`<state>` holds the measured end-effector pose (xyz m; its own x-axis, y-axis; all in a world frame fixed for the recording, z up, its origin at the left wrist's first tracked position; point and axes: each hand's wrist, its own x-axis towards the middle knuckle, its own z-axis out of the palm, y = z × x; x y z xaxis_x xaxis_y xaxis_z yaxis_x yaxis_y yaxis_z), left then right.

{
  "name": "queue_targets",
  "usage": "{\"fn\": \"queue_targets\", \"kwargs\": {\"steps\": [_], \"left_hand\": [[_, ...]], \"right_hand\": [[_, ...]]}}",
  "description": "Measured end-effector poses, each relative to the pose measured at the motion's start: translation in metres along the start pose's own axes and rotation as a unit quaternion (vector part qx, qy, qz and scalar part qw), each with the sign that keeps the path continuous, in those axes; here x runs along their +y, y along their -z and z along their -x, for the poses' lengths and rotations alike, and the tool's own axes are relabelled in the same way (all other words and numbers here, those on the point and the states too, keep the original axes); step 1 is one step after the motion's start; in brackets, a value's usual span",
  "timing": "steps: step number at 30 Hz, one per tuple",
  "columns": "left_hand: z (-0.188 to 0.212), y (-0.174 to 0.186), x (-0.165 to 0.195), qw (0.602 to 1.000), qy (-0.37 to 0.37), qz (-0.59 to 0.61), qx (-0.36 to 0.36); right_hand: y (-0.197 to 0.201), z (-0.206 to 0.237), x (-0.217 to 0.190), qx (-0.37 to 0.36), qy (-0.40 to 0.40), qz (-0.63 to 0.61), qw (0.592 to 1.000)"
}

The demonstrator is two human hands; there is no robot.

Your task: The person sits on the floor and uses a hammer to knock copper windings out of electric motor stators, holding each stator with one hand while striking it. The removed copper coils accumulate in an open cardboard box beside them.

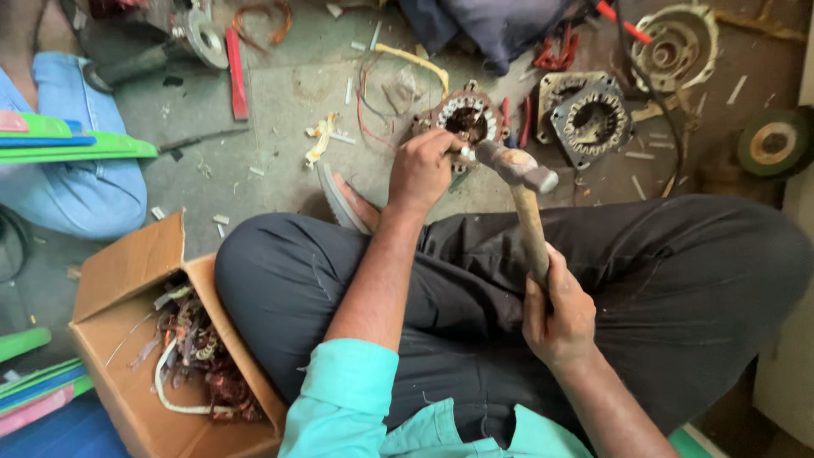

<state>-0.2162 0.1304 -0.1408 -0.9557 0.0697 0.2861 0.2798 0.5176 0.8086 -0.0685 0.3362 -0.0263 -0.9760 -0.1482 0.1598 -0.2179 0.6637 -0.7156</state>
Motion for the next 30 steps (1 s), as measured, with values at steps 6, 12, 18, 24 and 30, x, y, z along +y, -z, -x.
{"fn": "queue_targets", "kwargs": {"steps": [6,12,18,24,30], "left_hand": [[0.0,-0.001,-0.002,0.999,0.029,0.016,0.005],[-0.001,-0.002,-0.002,1.0,-0.006,0.011,0.013],[-0.002,-0.003,-0.004,1.0,0.023,0.018,0.001],[-0.007,-0.006,-0.002,1.0,-0.001,-0.002,0.009],[-0.021,0.018,-0.006,0.903,0.09,0.372,0.192]], "right_hand": [[0.0,-0.001,0.002,-0.03,-0.043,0.01,0.999],[-0.001,0.002,0.003,-0.044,-0.046,0.033,0.997],[0.002,0.001,0.006,-0.01,-0.022,-0.008,1.0],[0.004,-0.003,0.011,-0.006,-0.051,-0.042,0.998],[0.007,0.001,0.018,0.029,-0.273,-0.303,0.913]]}}
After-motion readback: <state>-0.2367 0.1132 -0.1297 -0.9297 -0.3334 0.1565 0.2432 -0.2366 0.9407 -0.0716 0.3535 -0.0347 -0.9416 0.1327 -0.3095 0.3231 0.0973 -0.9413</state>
